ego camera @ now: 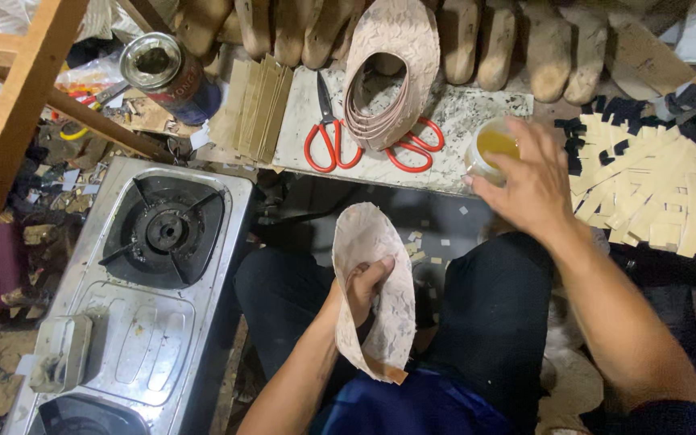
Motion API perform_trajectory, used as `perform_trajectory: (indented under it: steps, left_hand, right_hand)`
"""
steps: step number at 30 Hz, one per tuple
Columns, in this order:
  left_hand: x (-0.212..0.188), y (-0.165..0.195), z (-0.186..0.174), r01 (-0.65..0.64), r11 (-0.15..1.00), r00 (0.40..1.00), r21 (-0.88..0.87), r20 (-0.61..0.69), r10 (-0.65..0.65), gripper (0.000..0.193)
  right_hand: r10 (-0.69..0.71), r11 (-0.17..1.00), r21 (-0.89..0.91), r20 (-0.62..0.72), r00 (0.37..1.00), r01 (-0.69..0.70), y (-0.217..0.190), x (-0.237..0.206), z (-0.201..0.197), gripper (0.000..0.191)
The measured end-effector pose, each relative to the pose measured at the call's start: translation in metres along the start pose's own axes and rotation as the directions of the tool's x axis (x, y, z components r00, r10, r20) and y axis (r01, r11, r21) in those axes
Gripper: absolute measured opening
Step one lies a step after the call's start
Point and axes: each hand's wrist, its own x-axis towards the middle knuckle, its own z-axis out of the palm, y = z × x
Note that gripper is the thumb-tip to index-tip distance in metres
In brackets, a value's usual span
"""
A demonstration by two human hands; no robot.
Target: The person sits on the floor holding a fabric shoe upper and applies glue along its edge, dipping a finger into a cup of glue and rubbing it along the seam, then presses a reinforcing strip onto the glued edge and sets the upper with others on the floor.
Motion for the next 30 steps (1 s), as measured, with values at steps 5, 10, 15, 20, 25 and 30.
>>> perform_trajectory:
  steps: [5, 10, 15, 20, 25, 30]
  left_hand:
    - [-0.003, -0.003, 0.004, -0.028, 0.988, 0.998, -0.149, 0.051, 0.036, 0.028]
    - [-0.006, 0.003, -0.007, 0.022, 0.975, 0.999, -0.220, 0.046, -0.012, 0.029]
    - [0.005, 0.007, -0.004, 0.014, 0.936, 0.997, -0.351, 0.077, 0.014, 0.027]
    - [0.013, 0.007, 0.004, -0.054, 0.937, 0.990, -0.344, 0.101, 0.094, 0.024]
    - [0.006, 0.010, 0.005, -0.023, 0.951, 0.985, -0.309, 0.156, 0.074, 0.027]
    - [-0.007, 0.024, 0.004, -0.088, 0.955, 0.985, -0.283, 0.117, 0.126, 0.029]
  right_hand:
    - [0.018, 0.992, -0.123, 0.275, 0.961, 0.016, 0.034, 0.020, 0.003, 0.068]
    - [-0.025, 1.000, 0.015, -0.014, 1.000, 0.025, 0.033, -0.005, 0.000, 0.038]
    - [-0.095, 0.928, 0.359, -0.039, 0.995, 0.102, -0.021, -0.044, -0.009, 0.011]
    - [-0.305, 0.799, 0.528, -0.059, 0.951, 0.289, -0.083, -0.082, 0.008, 0.044]
    - [-0.318, 0.810, 0.484, -0.110, 0.942, 0.331, -0.079, -0.081, 0.030, 0.053]
    - [-0.466, 0.768, 0.424, -0.143, 0.873, 0.479, -0.070, -0.079, 0.025, 0.059]
